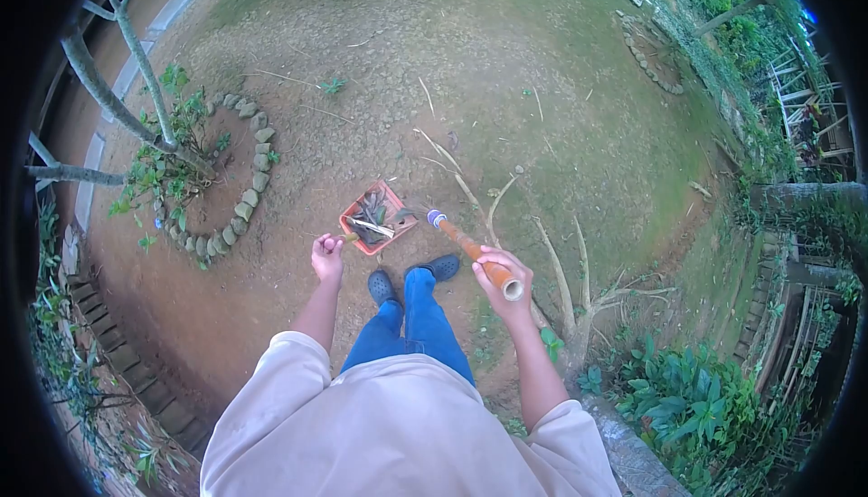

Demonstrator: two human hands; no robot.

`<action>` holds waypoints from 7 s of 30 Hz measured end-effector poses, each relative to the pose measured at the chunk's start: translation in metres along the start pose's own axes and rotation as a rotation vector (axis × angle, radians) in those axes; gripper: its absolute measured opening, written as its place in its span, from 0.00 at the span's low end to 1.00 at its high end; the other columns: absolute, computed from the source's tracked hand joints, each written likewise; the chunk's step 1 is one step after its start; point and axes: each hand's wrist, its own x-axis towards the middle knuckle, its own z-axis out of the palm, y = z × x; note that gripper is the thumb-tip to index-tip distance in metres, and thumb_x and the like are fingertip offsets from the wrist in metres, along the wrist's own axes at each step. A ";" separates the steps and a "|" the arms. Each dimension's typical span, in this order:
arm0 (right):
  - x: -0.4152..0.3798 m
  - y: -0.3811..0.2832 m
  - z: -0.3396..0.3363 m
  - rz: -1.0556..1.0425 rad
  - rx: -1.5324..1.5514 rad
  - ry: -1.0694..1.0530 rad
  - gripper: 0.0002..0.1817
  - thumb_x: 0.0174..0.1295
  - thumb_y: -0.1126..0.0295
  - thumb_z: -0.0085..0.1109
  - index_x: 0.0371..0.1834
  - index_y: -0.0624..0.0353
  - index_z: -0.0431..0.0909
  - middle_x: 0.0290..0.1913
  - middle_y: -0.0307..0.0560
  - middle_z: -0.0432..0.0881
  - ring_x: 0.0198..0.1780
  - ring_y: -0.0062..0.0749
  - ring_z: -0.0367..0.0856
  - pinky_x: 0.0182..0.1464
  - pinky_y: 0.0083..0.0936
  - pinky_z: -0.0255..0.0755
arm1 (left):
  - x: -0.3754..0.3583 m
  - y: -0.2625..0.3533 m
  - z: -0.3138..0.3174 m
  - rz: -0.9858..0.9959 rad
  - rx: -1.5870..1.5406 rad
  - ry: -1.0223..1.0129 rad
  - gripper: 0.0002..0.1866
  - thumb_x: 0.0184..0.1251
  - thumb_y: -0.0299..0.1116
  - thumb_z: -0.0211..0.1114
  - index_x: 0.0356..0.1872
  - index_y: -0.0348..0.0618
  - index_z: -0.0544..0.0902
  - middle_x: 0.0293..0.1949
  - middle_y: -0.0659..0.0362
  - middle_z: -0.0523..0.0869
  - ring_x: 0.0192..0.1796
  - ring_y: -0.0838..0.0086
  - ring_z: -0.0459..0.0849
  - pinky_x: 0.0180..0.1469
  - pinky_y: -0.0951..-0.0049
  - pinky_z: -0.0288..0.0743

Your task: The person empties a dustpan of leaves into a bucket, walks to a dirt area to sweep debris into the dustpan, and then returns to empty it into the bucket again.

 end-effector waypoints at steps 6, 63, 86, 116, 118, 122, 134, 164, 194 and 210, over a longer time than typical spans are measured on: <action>-0.002 -0.002 -0.033 0.175 0.159 0.113 0.09 0.56 0.83 0.69 0.38 0.60 0.84 0.52 0.50 0.86 0.56 0.35 0.84 0.61 0.30 0.75 | -0.005 0.008 -0.007 0.006 0.020 0.022 0.19 0.62 0.18 0.70 0.54 0.39 0.77 0.49 0.58 0.83 0.52 0.75 0.83 0.57 0.73 0.78; 0.044 0.007 0.078 -0.241 0.052 -0.139 0.09 0.52 0.79 0.72 0.36 0.60 0.84 0.47 0.51 0.87 0.49 0.43 0.87 0.52 0.33 0.79 | 0.022 -0.025 -0.070 -0.040 -0.054 0.166 0.20 0.64 0.17 0.68 0.57 0.38 0.76 0.48 0.59 0.83 0.51 0.75 0.83 0.57 0.75 0.77; 0.022 -0.037 -0.032 0.051 0.173 0.020 0.10 0.53 0.85 0.69 0.37 0.60 0.83 0.48 0.48 0.87 0.52 0.35 0.85 0.58 0.31 0.76 | 0.026 0.014 -0.062 0.042 -0.068 0.161 0.19 0.63 0.17 0.69 0.55 0.38 0.77 0.45 0.58 0.85 0.47 0.77 0.85 0.53 0.76 0.79; 0.152 0.064 -0.123 0.136 0.023 0.434 0.08 0.58 0.81 0.69 0.39 0.60 0.82 0.49 0.49 0.85 0.54 0.34 0.83 0.59 0.31 0.75 | 0.132 0.170 0.163 0.209 0.112 -0.040 0.19 0.62 0.21 0.71 0.55 0.40 0.79 0.41 0.62 0.84 0.42 0.79 0.82 0.51 0.75 0.77; 0.161 0.066 -0.118 0.163 0.016 0.466 0.08 0.58 0.81 0.69 0.39 0.60 0.82 0.49 0.49 0.85 0.54 0.34 0.83 0.59 0.31 0.75 | 0.150 0.179 0.174 0.210 0.054 -0.076 0.19 0.62 0.22 0.71 0.54 0.40 0.79 0.41 0.62 0.84 0.42 0.78 0.82 0.51 0.75 0.77; 0.179 0.065 -0.096 0.221 0.035 0.597 0.08 0.55 0.80 0.71 0.37 0.61 0.83 0.46 0.50 0.87 0.51 0.36 0.86 0.57 0.31 0.76 | 0.204 0.196 0.190 0.253 0.141 -0.147 0.18 0.62 0.23 0.71 0.53 0.41 0.79 0.41 0.63 0.83 0.42 0.78 0.82 0.50 0.75 0.78; 0.255 0.034 0.036 0.373 -0.063 0.895 0.08 0.55 0.81 0.71 0.37 0.61 0.83 0.46 0.50 0.87 0.51 0.35 0.85 0.57 0.31 0.76 | 0.361 0.285 0.228 0.401 0.415 -0.493 0.18 0.61 0.24 0.71 0.53 0.43 0.81 0.41 0.59 0.88 0.43 0.76 0.87 0.50 0.73 0.80; 0.293 -0.007 0.141 0.467 0.254 0.742 0.07 0.57 0.81 0.69 0.36 0.60 0.82 0.46 0.49 0.86 0.51 0.34 0.85 0.57 0.29 0.76 | 0.412 0.289 0.268 0.451 0.645 -0.586 0.17 0.62 0.24 0.70 0.53 0.42 0.80 0.45 0.55 0.87 0.48 0.71 0.86 0.53 0.70 0.79; 0.277 -0.014 0.128 0.291 -0.184 0.808 0.09 0.52 0.83 0.71 0.36 0.62 0.82 0.43 0.51 0.88 0.47 0.40 0.88 0.52 0.32 0.79 | 0.421 0.293 0.237 0.492 0.509 -0.551 0.18 0.63 0.23 0.70 0.54 0.42 0.80 0.39 0.59 0.87 0.42 0.77 0.85 0.48 0.74 0.79; 0.289 -0.027 0.172 0.349 0.003 0.662 0.08 0.54 0.79 0.71 0.35 0.61 0.83 0.43 0.51 0.87 0.48 0.38 0.86 0.53 0.32 0.77 | 0.427 0.289 0.228 0.458 0.697 -0.439 0.20 0.59 0.28 0.74 0.53 0.47 0.82 0.41 0.56 0.89 0.44 0.69 0.87 0.50 0.67 0.79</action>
